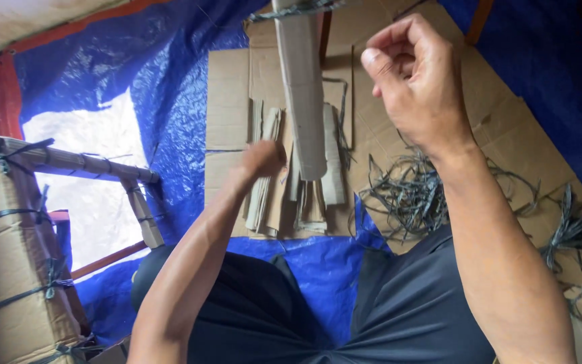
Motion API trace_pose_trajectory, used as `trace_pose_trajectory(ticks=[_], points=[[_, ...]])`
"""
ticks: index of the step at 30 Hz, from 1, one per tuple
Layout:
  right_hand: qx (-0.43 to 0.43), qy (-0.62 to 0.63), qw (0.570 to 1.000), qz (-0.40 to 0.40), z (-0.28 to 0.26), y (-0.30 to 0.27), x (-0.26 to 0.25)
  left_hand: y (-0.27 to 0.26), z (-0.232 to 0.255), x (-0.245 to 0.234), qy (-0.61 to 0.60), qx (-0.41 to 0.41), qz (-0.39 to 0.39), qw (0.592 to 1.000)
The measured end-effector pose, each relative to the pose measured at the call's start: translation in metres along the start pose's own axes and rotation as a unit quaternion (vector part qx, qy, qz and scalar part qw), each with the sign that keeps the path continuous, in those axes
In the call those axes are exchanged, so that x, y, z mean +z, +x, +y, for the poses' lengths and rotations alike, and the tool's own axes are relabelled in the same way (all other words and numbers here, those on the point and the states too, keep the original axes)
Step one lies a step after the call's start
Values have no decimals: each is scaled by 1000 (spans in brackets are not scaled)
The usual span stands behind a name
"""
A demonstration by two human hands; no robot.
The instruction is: The recorder is wrapping the legs of a wooden chair with cardboard strips and securing them with plastic wire ties.
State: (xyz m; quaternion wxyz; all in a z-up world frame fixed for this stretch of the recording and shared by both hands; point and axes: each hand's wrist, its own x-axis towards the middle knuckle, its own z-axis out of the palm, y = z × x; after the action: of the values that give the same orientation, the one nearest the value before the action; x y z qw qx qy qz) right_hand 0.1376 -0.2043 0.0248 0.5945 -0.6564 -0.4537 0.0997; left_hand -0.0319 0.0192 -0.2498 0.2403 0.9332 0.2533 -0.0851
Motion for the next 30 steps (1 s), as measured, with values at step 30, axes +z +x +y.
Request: trace_pose_trajectory(ticks=[30], points=[[38,-182,980,75,14,-20,-56,66,208,94,-356,-46,27,933]])
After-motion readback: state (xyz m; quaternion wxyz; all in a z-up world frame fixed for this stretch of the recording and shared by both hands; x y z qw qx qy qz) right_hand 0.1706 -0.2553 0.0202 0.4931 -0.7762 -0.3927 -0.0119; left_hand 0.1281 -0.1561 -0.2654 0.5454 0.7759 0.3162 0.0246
